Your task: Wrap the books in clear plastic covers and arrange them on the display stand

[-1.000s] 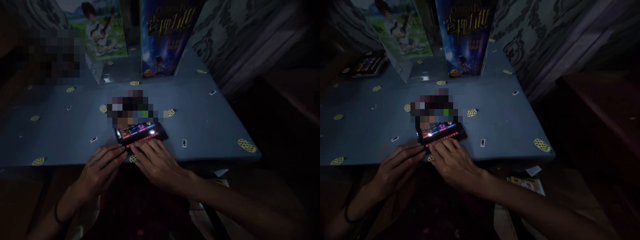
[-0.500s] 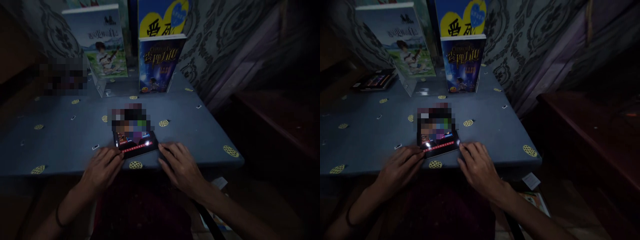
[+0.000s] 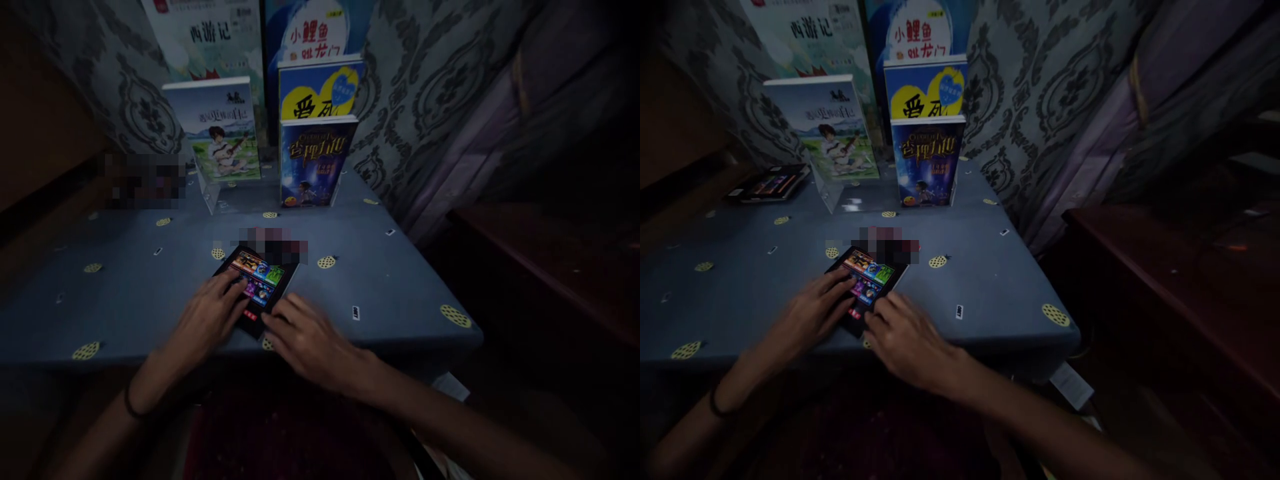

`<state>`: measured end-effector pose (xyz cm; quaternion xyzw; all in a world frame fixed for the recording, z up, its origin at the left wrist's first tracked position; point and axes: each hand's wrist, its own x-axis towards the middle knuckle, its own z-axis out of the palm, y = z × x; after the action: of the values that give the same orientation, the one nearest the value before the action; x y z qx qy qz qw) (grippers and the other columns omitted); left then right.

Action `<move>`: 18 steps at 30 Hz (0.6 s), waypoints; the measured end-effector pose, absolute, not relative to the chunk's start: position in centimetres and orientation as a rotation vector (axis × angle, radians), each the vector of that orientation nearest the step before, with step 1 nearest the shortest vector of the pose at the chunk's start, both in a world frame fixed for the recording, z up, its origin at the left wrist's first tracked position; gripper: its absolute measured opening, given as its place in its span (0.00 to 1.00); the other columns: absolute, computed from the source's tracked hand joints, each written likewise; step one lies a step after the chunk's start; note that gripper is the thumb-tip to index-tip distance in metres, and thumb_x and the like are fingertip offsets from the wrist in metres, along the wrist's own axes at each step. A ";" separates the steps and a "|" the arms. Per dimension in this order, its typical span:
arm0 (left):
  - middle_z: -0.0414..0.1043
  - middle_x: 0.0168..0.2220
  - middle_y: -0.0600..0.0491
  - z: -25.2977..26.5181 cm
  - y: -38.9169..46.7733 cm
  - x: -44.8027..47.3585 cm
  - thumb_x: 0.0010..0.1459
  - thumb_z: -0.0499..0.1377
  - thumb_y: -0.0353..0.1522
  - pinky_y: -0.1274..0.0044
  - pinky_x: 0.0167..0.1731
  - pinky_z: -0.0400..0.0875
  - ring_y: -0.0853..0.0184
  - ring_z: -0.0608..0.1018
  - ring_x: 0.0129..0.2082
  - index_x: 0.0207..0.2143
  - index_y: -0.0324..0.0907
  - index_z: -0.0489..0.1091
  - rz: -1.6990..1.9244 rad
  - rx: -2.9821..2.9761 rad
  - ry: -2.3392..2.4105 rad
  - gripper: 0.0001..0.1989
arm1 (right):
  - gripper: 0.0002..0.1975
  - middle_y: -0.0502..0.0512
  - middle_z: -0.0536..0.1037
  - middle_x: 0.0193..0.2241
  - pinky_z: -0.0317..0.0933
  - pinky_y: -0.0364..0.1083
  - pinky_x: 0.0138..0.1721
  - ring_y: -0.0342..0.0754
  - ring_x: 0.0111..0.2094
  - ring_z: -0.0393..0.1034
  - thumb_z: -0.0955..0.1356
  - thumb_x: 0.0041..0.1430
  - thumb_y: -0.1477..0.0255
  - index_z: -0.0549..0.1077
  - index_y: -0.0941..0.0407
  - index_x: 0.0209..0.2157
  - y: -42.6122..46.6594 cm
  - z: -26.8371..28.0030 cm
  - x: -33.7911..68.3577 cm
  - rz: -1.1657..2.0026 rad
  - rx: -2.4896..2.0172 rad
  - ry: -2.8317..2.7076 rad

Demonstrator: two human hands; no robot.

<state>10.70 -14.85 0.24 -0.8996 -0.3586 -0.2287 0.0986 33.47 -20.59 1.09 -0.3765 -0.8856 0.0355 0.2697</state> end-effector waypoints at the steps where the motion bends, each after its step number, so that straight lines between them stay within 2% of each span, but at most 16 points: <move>1: 0.74 0.53 0.40 0.3 -14.8 11.1 0.71 0.50 0.35 0.61 0.48 0.77 0.54 0.78 0.51 0.51 0.37 0.70 -0.690 -2.680 -1.047 0.15 | 0.13 0.59 0.77 0.35 0.69 0.51 0.39 0.51 0.38 0.68 0.63 0.70 0.72 0.78 0.61 0.44 -19.6 1.0 34.2 0.073 -1.051 -2.377; 5: 0.73 0.54 0.41 0.8 -15.1 12.8 0.69 0.54 0.41 0.58 0.51 0.75 0.52 0.76 0.53 0.51 0.39 0.70 -0.628 -2.726 -1.113 0.17 | 0.14 0.60 0.75 0.37 0.68 0.52 0.39 0.52 0.39 0.66 0.62 0.70 0.72 0.79 0.59 0.47 -15.1 0.6 37.8 0.023 -1.169 -2.345; 9: 0.71 0.57 0.37 0.8 -15.6 15.3 0.65 0.57 0.48 0.48 0.54 0.70 0.46 0.73 0.57 0.56 0.38 0.69 -0.489 -2.690 -1.208 0.26 | 0.15 0.64 0.76 0.44 0.66 0.56 0.48 0.53 0.45 0.67 0.63 0.69 0.72 0.78 0.61 0.50 -11.1 0.8 40.3 0.081 -1.256 -2.326; 12: 0.68 0.60 0.35 0.5 -15.6 15.6 0.66 0.56 0.44 0.45 0.55 0.67 0.43 0.71 0.61 0.59 0.37 0.66 -0.415 -2.666 -1.243 0.26 | 0.14 0.61 0.78 0.39 0.63 0.54 0.48 0.51 0.42 0.68 0.63 0.67 0.75 0.79 0.62 0.45 -9.5 1.3 40.8 0.248 -1.257 -2.302; 15: 0.69 0.61 0.38 1.3 -14.8 13.0 0.67 0.52 0.36 0.51 0.54 0.72 0.49 0.73 0.60 0.60 0.40 0.66 -0.332 -2.764 -1.104 0.21 | 0.15 0.54 0.76 0.28 0.61 0.48 0.39 0.47 0.32 0.67 0.63 0.67 0.72 0.79 0.61 0.34 -9.1 1.6 40.8 0.518 -1.232 -2.235; 18: 0.68 0.62 0.40 3.3 -13.5 10.0 0.67 0.51 0.32 0.60 0.50 0.78 0.53 0.76 0.58 0.62 0.42 0.63 -0.205 -2.899 -0.920 0.22 | 0.17 0.48 0.70 0.21 0.54 0.45 0.30 0.43 0.24 0.60 0.62 0.67 0.69 0.76 0.59 0.27 -9.1 1.6 40.7 0.777 -1.183 -2.170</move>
<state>10.00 -13.54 3.29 -0.9499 -0.3015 -0.0672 0.0466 40.72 -9.09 1.62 -0.4393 -0.8061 0.2886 0.2720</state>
